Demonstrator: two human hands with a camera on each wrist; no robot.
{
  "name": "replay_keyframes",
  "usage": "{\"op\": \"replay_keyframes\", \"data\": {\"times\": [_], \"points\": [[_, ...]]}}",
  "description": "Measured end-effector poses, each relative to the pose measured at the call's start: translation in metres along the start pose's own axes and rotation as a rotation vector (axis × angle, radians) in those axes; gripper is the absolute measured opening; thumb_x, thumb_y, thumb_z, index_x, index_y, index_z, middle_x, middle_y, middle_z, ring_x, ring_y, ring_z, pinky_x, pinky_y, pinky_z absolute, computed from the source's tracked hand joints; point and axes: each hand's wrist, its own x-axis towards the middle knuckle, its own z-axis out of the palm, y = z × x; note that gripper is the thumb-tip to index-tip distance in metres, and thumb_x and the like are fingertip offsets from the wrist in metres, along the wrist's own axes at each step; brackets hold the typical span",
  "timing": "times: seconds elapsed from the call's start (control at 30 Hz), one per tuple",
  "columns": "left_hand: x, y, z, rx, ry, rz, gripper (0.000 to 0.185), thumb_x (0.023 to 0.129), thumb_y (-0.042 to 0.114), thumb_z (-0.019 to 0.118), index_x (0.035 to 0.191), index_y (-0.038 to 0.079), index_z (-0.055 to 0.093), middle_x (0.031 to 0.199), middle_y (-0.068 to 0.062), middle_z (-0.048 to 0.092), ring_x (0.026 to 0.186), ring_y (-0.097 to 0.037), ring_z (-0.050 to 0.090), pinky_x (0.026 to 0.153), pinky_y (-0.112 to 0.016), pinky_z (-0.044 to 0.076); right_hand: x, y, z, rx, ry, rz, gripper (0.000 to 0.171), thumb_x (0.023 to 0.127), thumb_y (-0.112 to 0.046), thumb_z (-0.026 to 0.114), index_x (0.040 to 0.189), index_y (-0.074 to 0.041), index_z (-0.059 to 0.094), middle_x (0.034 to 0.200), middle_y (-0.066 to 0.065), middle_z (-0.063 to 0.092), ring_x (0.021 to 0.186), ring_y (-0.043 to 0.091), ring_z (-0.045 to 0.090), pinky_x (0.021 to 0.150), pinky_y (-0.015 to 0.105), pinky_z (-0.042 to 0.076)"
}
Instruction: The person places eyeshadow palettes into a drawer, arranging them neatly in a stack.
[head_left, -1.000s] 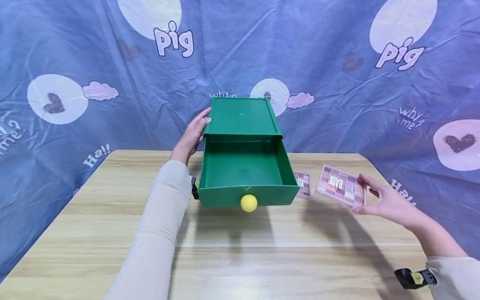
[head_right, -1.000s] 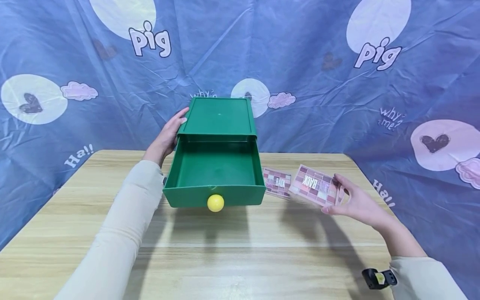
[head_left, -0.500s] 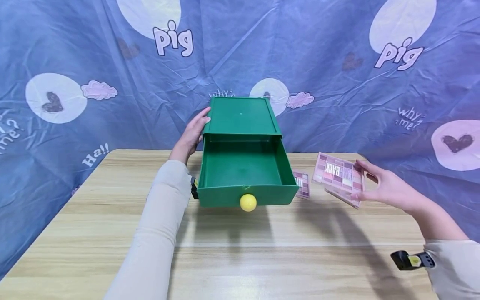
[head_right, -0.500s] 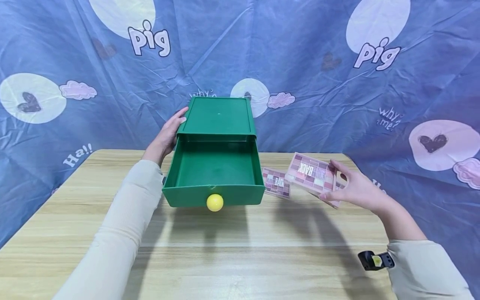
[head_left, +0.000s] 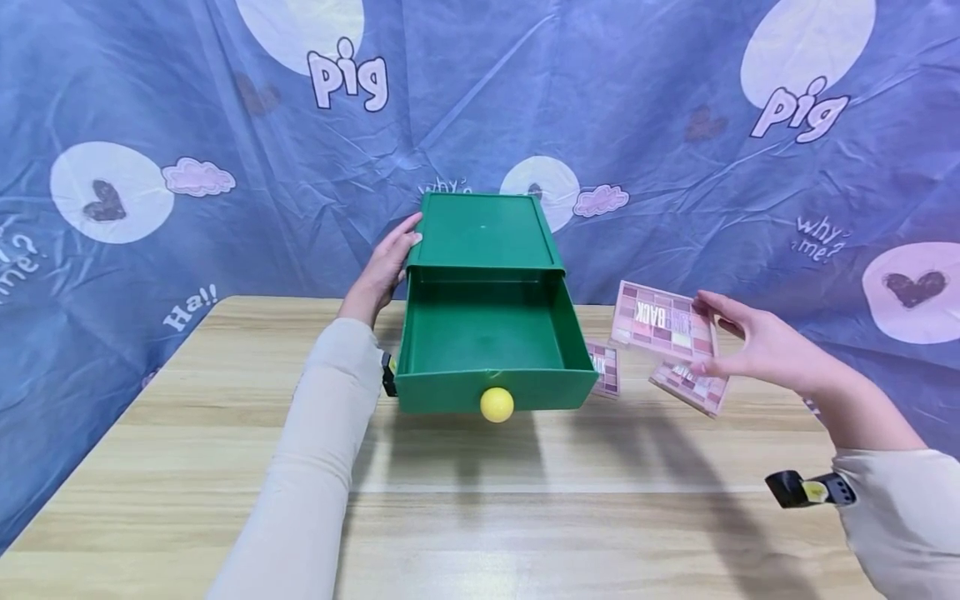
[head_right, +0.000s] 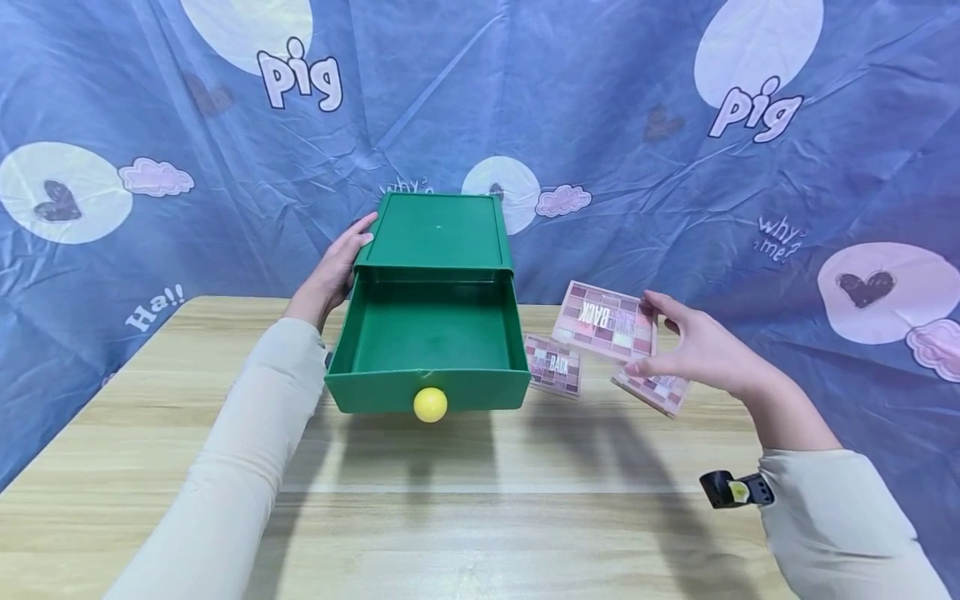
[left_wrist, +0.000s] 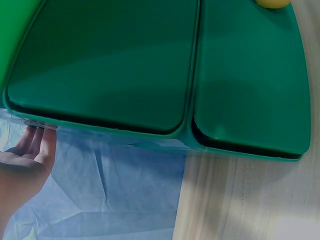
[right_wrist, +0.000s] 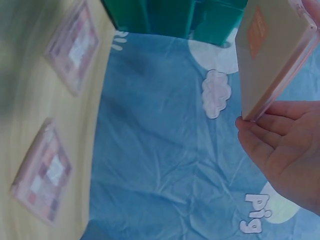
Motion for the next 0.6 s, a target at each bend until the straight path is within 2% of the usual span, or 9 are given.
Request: {"op": "replay_keyframes", "data": {"times": [0.2,0.4,0.6], "points": [[0.000,0.000,0.000,0.001,0.006,-0.001,0.050,0.084,0.023,0.046,0.133,0.023,0.037,0.133,-0.003,0.031,0.114,-0.018,0.036,0.093,-0.039,0.027,0.009,-0.016,-0.009,-0.026,0.011,-0.002,0.092,0.064,-0.014,0.074,0.136,0.001,0.019,0.129,0.026,0.031,0.116,0.039,0.029,0.096,0.038,0.019],[0.001,0.000,-0.001,-0.010,0.006,0.005,0.050,0.084,0.022,0.046,0.133,0.021,0.036,0.131,-0.005,0.033,0.112,-0.020,0.038,0.092,-0.038,0.028,0.017,-0.032,-0.012,-0.025,0.005,0.016,0.093,0.063,-0.014,0.074,0.137,-0.003,0.019,0.130,0.023,0.032,0.116,0.034,0.029,0.092,0.048,0.021],[0.001,0.000,0.000,-0.009,0.013,-0.003,0.049,0.084,0.023,0.047,0.132,0.023,0.038,0.131,-0.002,0.034,0.113,-0.018,0.037,0.092,-0.039,0.027,0.025,-0.045,-0.008,-0.007,-0.006,0.002,0.093,0.063,-0.016,0.075,0.137,-0.004,0.020,0.130,0.020,0.033,0.118,0.033,0.028,0.091,0.050,0.023]]}}
